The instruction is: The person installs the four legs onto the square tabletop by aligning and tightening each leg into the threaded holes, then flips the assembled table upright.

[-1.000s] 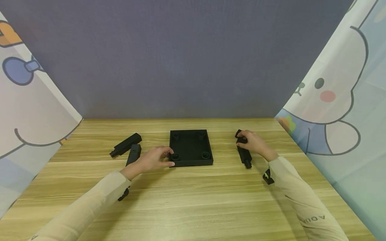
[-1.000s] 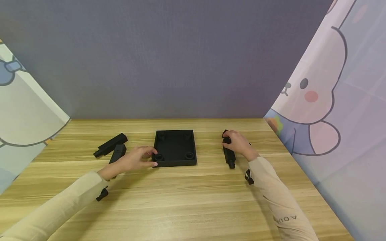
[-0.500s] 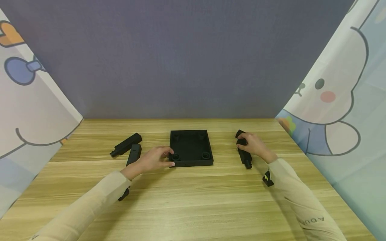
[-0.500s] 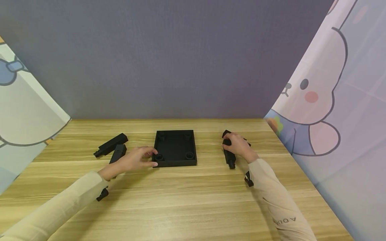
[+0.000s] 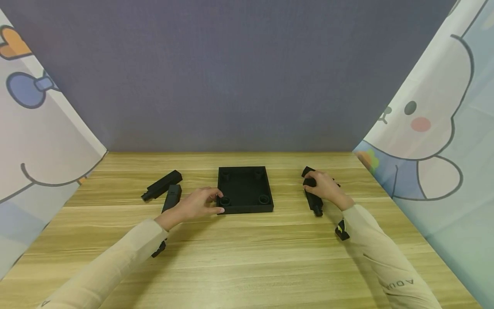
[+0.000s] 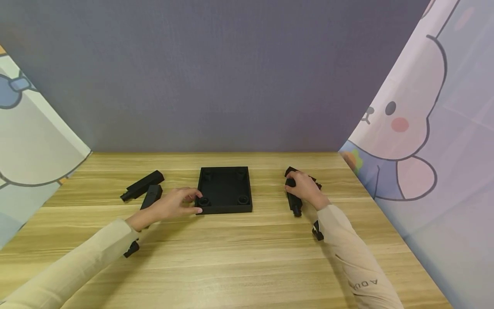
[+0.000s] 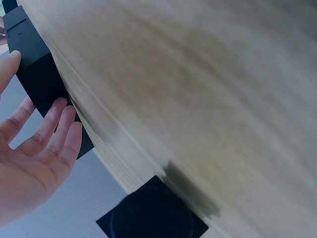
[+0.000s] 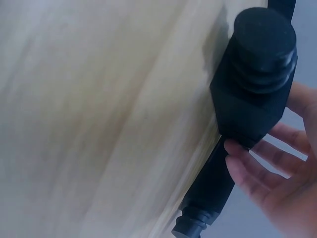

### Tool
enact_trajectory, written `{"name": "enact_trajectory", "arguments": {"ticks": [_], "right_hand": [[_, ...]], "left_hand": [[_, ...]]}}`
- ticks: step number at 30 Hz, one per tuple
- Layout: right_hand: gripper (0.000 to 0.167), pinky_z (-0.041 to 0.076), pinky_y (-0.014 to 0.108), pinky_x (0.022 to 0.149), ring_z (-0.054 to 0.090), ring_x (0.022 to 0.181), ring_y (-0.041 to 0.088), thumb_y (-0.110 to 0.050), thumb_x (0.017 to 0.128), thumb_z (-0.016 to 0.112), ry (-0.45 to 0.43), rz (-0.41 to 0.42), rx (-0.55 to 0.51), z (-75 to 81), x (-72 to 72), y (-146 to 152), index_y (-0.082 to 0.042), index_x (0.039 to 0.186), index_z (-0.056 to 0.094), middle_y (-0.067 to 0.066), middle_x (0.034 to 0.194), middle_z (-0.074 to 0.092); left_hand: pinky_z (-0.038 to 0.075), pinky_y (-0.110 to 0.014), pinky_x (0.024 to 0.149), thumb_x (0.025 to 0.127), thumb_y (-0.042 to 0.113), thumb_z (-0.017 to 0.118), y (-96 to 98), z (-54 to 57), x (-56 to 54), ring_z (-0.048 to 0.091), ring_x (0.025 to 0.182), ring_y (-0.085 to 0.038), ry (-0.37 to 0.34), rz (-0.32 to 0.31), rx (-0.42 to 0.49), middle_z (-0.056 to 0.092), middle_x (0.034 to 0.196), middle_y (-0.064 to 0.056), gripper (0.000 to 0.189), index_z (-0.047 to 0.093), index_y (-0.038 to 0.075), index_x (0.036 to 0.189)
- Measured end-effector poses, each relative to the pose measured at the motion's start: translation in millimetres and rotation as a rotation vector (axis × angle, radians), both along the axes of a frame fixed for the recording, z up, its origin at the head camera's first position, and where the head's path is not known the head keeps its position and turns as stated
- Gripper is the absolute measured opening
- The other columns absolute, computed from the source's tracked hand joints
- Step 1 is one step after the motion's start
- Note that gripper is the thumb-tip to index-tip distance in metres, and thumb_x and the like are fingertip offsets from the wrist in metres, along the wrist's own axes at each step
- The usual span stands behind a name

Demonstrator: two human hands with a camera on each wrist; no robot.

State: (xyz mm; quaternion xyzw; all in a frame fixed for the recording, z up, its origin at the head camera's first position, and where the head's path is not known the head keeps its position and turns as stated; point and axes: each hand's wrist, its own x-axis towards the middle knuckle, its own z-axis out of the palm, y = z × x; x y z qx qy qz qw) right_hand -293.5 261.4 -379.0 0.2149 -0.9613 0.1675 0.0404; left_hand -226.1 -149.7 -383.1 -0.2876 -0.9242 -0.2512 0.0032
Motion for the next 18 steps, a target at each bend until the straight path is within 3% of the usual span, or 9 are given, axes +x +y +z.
{"name": "enact_trajectory", "arguments": {"ticks": [18], "right_hand": [[0.034,0.046,0.052,0.084,0.055,0.104,0.040,-0.014,0.084,0.064,-0.008,-0.028,-0.033,-0.2,0.2,-5.4,0.002,0.114,0.058,0.025,0.116,0.056]], "left_hand": [[0.050,-0.036,0.079,0.081,0.039,0.068,0.3,1.1,0.5,0.060,0.095,-0.020,-0.031,0.007,0.000,0.062,0.108,-0.004,0.040,0.059,0.015,0.111]]}}
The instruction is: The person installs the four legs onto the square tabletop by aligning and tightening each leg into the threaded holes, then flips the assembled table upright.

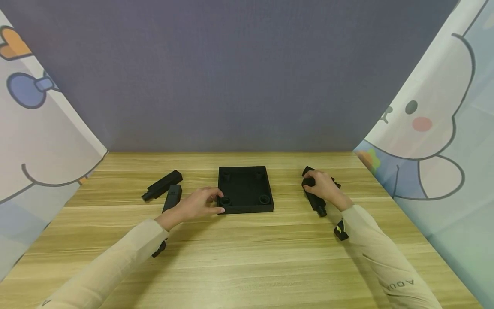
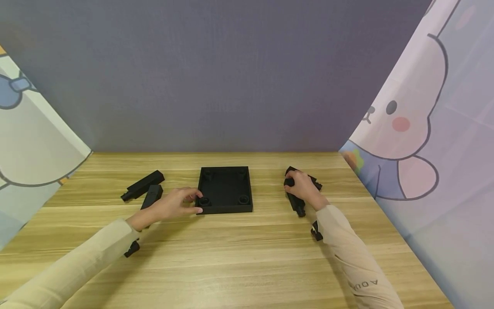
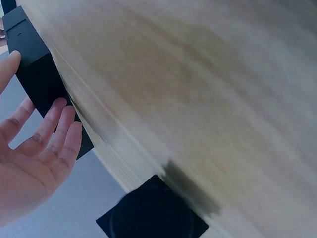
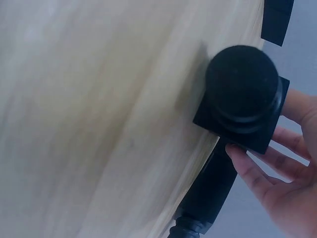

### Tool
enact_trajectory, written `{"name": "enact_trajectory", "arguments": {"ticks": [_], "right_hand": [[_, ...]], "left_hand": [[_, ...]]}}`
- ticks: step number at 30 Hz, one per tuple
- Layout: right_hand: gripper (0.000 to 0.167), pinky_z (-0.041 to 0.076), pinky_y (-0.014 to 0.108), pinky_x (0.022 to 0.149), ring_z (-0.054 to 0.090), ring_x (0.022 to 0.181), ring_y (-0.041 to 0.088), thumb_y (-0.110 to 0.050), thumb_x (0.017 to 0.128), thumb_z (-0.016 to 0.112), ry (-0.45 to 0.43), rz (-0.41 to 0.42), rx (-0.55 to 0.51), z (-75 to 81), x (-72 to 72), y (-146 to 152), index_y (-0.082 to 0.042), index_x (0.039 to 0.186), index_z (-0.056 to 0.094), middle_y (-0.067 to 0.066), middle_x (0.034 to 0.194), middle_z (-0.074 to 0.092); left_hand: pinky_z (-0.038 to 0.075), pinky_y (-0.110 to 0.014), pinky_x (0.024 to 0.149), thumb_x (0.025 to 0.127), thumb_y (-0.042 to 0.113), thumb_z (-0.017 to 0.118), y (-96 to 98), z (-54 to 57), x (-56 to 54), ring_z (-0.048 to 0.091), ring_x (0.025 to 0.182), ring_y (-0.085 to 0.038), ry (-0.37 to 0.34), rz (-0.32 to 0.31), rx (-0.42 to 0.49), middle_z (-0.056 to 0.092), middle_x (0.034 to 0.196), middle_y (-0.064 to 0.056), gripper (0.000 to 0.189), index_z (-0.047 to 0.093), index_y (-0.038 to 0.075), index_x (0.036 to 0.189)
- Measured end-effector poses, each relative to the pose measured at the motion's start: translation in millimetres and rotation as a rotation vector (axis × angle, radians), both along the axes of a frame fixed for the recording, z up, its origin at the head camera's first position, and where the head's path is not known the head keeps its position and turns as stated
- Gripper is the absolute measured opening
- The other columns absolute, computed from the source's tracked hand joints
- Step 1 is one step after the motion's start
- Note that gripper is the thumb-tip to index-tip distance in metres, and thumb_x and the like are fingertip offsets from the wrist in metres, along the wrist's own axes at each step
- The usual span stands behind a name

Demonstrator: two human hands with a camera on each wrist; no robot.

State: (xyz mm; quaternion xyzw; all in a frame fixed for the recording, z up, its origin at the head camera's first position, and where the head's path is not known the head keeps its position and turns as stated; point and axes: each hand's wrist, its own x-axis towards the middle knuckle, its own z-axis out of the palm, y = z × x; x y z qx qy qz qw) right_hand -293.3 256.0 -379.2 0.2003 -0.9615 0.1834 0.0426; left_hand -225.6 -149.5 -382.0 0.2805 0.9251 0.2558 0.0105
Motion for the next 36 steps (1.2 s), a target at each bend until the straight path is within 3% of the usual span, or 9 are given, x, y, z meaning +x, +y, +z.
{"name": "enact_trajectory", "arguments": {"ticks": [12,26,36], "right_hand": [[0.033,0.045,0.053,0.085,0.054,0.104,0.041,-0.010,0.082,0.066,0.021,0.017,-0.027,9.6,4.5,-6.2,0.003,0.112,0.059,0.024,0.114,0.058],[0.030,0.049,0.049,0.077,0.059,0.093,0.038,-0.011,0.081,0.067,0.068,0.003,-0.061,18.0,10.0,-7.6,0.000,0.109,0.061,0.023,0.108,0.061],[0.032,0.051,0.048,0.077,0.060,0.095,0.039,-0.011,0.082,0.067,0.054,-0.011,-0.068,22.0,13.3,-10.5,-0.001,0.111,0.060,0.024,0.113,0.060]], "left_hand": [[0.050,-0.033,0.076,0.080,0.040,0.068,-1.5,-2.3,-2.7,0.059,0.092,-0.017,0.016,-0.008,0.000,0.062,0.106,-0.002,0.040,0.059,0.015,0.110],[0.050,-0.035,0.077,0.080,0.042,0.067,-0.9,-1.9,-1.7,0.060,0.094,-0.019,0.010,0.001,-0.003,0.062,0.107,-0.003,0.041,0.059,0.016,0.111],[0.050,-0.035,0.077,0.080,0.041,0.067,-0.5,-1.2,-0.9,0.059,0.094,-0.019,0.016,0.005,-0.011,0.062,0.108,-0.004,0.041,0.059,0.015,0.111]]}}
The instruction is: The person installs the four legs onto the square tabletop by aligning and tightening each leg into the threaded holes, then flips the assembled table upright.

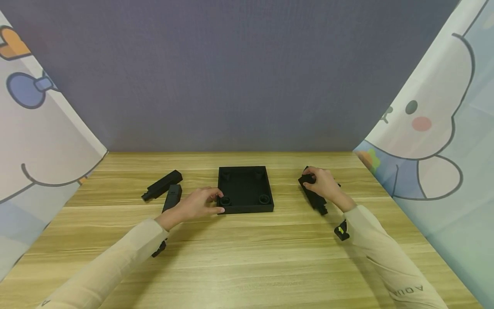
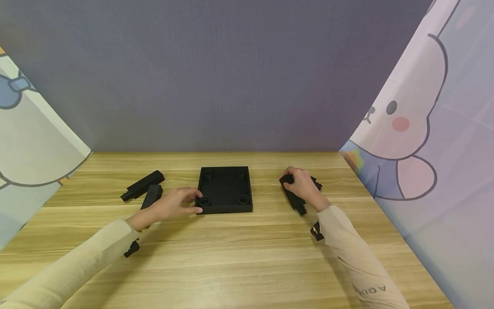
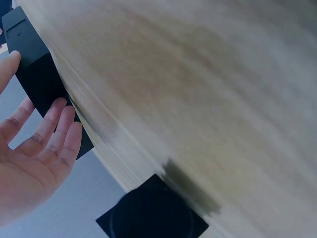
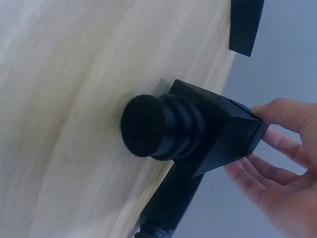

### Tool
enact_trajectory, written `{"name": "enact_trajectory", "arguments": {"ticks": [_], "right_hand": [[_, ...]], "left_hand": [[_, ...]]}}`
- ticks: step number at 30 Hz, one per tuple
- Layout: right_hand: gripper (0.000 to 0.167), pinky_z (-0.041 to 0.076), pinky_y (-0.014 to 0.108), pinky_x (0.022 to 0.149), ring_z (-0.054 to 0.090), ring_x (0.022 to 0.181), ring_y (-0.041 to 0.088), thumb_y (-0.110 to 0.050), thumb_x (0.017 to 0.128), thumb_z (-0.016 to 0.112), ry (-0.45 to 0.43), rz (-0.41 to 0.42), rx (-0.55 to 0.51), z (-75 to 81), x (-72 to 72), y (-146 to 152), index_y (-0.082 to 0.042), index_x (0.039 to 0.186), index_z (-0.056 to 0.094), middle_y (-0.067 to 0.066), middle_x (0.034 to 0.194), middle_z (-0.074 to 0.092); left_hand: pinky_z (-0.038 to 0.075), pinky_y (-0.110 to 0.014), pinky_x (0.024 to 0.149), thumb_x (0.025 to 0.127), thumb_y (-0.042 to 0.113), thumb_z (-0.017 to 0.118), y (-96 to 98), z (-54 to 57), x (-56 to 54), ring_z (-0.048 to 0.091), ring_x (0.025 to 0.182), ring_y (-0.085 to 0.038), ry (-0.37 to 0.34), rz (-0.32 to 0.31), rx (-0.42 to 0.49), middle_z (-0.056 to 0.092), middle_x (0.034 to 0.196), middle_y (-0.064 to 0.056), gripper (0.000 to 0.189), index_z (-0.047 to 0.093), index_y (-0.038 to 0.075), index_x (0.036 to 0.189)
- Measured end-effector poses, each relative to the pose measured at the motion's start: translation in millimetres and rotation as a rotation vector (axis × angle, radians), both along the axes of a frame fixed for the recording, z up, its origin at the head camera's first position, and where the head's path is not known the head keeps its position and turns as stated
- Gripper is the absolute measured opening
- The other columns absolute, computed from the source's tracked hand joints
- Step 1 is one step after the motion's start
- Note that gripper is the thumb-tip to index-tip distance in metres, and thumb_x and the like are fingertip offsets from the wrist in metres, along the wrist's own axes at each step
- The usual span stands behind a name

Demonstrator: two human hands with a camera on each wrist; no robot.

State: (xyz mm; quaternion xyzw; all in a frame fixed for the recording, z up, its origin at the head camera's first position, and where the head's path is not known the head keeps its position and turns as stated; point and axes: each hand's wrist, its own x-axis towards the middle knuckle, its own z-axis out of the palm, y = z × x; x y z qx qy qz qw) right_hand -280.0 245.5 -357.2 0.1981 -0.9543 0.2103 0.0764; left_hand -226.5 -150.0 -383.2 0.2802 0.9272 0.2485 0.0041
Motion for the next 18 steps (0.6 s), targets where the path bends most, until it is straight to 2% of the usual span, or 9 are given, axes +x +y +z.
{"name": "enact_trajectory", "arguments": {"ticks": [13,18], "right_hand": [[0.029,0.049,0.048,0.079,0.059,0.092,0.039,-0.003,0.079,0.067,0.035,0.051,-0.067,6.5,0.0,-1.6,0.002,0.106,0.059,0.025,0.107,0.060],[0.031,0.049,0.049,0.079,0.059,0.092,0.040,-0.002,0.080,0.066,0.016,0.059,-0.075,10.1,0.5,-0.5,0.004,0.109,0.058,0.027,0.109,0.058]], "left_hand": [[0.050,-0.035,0.076,0.080,0.040,0.068,0.1,0.9,0.8,0.059,0.094,-0.019,0.006,-0.003,-0.010,0.062,0.107,-0.005,0.041,0.059,0.015,0.112],[0.050,-0.035,0.076,0.080,0.041,0.067,-0.2,0.0,-0.3,0.059,0.094,-0.018,0.008,-0.003,-0.012,0.062,0.107,-0.004,0.042,0.059,0.015,0.111]]}}
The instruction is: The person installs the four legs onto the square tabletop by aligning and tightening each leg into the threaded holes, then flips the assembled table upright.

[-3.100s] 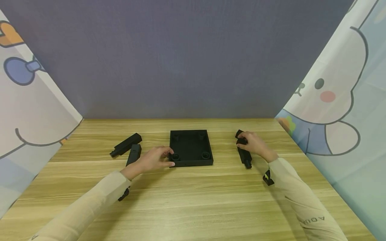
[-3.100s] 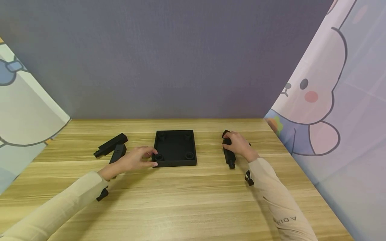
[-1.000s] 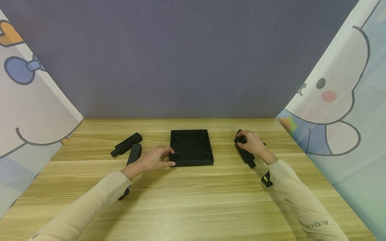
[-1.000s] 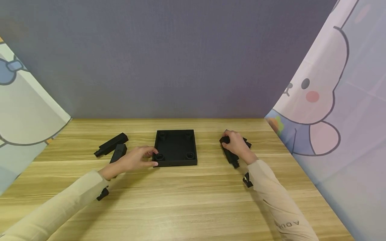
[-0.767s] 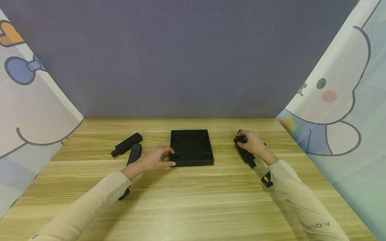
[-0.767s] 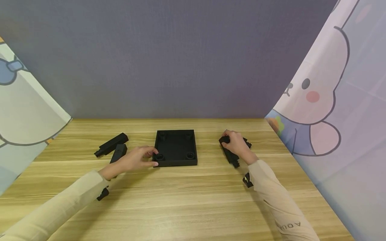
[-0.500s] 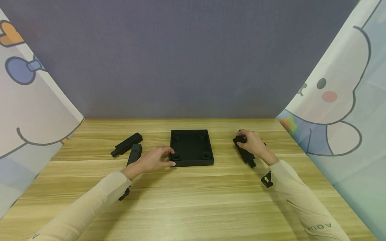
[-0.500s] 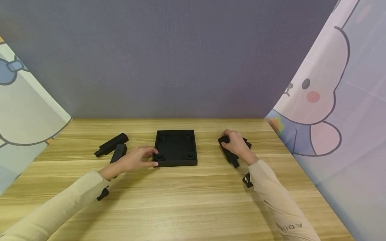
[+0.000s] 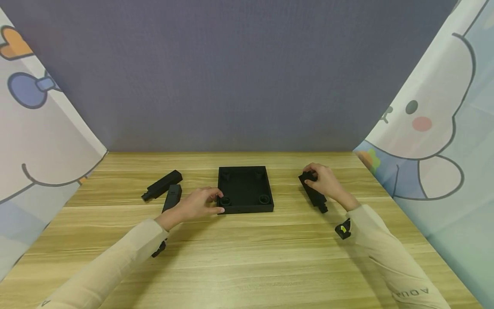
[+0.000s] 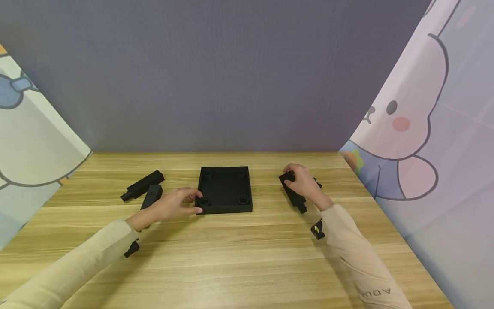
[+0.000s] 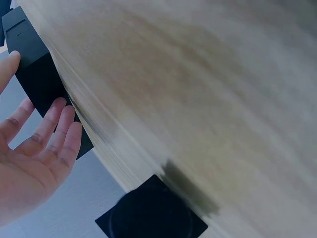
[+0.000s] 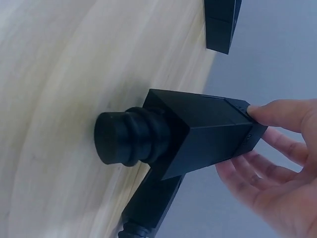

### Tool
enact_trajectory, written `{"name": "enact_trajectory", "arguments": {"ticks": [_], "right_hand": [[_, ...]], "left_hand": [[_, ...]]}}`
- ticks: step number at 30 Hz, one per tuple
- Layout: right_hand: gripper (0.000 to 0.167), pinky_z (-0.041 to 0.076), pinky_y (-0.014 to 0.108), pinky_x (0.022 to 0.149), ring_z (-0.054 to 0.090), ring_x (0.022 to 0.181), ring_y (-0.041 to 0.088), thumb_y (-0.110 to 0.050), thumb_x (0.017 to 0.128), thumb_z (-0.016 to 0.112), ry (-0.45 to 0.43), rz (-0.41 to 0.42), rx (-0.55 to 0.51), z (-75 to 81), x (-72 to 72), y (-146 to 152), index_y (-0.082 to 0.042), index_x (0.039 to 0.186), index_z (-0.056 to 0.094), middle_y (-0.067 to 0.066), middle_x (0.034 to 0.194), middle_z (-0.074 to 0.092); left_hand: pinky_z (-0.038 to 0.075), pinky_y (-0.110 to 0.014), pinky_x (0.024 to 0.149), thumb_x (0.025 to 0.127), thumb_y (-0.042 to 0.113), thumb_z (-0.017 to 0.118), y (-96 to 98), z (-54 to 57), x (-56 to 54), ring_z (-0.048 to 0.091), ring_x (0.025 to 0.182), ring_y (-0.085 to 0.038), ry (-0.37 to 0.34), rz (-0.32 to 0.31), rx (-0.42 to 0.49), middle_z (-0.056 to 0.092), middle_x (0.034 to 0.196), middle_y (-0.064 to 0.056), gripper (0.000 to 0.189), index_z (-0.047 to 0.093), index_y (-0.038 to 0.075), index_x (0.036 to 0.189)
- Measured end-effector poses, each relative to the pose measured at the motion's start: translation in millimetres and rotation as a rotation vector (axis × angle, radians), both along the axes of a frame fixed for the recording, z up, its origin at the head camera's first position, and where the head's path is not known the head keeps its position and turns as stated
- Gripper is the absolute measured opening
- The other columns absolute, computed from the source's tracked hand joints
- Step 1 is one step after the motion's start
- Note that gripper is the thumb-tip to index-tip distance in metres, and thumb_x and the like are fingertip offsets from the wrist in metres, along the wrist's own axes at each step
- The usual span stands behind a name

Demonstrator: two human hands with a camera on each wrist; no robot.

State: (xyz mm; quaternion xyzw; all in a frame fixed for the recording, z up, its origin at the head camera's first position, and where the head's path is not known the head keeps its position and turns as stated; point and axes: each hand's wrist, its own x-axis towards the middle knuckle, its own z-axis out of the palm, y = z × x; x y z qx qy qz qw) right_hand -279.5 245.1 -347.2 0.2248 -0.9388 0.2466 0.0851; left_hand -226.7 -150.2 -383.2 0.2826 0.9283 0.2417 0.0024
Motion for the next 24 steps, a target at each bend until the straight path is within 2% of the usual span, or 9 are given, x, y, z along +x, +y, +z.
{"name": "enact_trajectory", "arguments": {"ticks": [14,24], "right_hand": [[0.034,0.049,0.051,0.081,0.058,0.098,0.044,-0.002,0.081,0.065,-0.052,-0.021,-0.061,12.0,2.5,-1.9,0.005,0.113,0.055,0.026,0.113,0.056],[0.037,0.051,0.048,0.075,0.060,0.094,0.040,-0.006,0.080,0.066,-0.022,-0.052,-0.058,17.2,0.3,-1.7,0.006,0.114,0.057,0.026,0.111,0.059]], "left_hand": [[0.051,-0.035,0.077,0.080,0.041,0.067,-0.1,-0.4,0.0,0.060,0.094,-0.018,0.008,-0.002,0.001,0.062,0.109,-0.005,0.041,0.059,0.015,0.111],[0.051,-0.035,0.077,0.080,0.040,0.068,0.1,-0.2,0.9,0.060,0.093,-0.019,0.012,-0.007,0.002,0.062,0.109,-0.005,0.041,0.059,0.014,0.111]]}}
